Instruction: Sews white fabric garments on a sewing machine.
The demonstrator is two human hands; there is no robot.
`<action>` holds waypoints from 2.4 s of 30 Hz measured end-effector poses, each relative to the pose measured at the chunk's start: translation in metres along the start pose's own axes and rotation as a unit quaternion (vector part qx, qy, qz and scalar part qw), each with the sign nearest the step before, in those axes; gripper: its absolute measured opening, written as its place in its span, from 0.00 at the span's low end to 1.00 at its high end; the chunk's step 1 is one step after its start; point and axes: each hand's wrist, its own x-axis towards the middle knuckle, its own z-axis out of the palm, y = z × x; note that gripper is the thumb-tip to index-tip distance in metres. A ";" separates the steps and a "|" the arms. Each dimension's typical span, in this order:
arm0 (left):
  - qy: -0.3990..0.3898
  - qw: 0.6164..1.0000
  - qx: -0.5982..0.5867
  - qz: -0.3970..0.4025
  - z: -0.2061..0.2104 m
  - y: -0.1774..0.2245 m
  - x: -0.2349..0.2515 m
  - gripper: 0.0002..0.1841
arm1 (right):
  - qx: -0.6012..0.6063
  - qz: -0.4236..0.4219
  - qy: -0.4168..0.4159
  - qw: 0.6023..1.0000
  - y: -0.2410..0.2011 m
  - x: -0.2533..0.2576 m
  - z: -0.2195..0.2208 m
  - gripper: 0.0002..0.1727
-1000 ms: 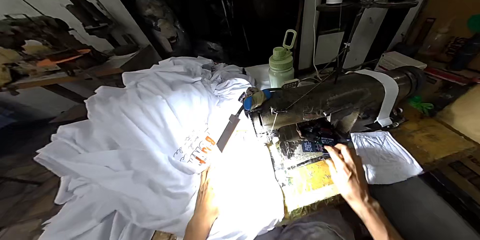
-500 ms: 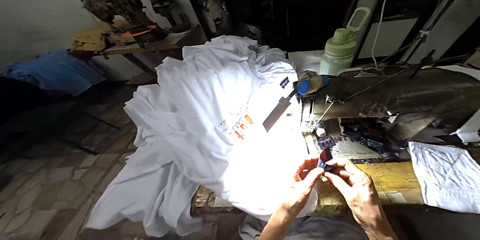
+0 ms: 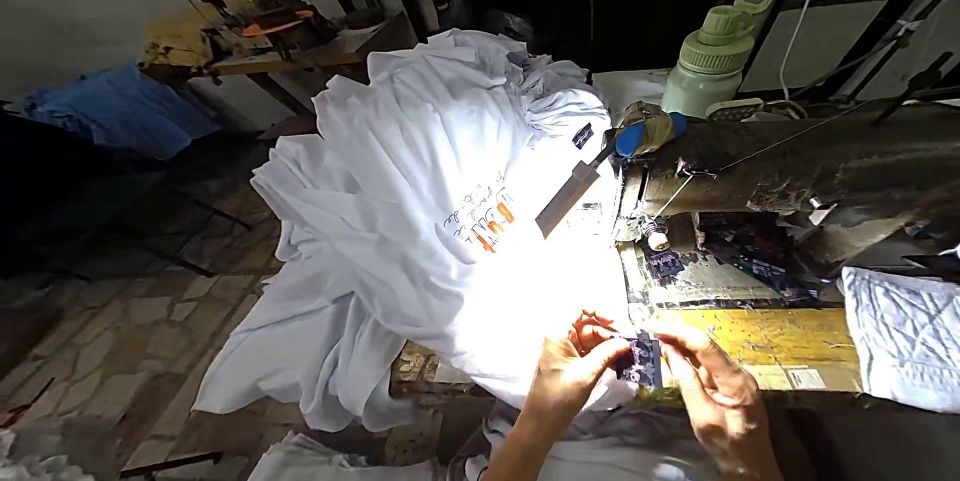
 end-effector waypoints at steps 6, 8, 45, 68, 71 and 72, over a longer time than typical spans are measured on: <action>-0.003 0.977 0.176 0.122 -0.001 0.001 -0.006 0.10 | 0.157 0.102 -0.007 0.982 -0.008 0.005 0.002 0.18; -0.005 0.973 0.190 0.130 0.000 0.000 -0.007 0.09 | 0.178 0.113 0.008 0.978 -0.010 0.007 0.005 0.19; 0.174 0.985 0.023 -0.004 -0.027 -0.023 0.031 0.12 | -0.313 -0.136 -0.092 0.935 0.043 0.028 0.046 0.15; 0.009 0.923 0.384 0.003 -0.031 -0.020 0.012 0.09 | -0.300 -0.191 -0.116 0.927 0.030 -0.029 -0.004 0.14; -0.007 0.921 0.390 -0.019 -0.031 -0.019 0.015 0.09 | -0.299 -0.184 -0.122 0.928 0.028 -0.028 -0.005 0.14; -0.013 0.922 0.385 -0.029 -0.031 -0.018 0.017 0.09 | -0.300 -0.179 -0.125 0.929 0.028 -0.028 -0.005 0.14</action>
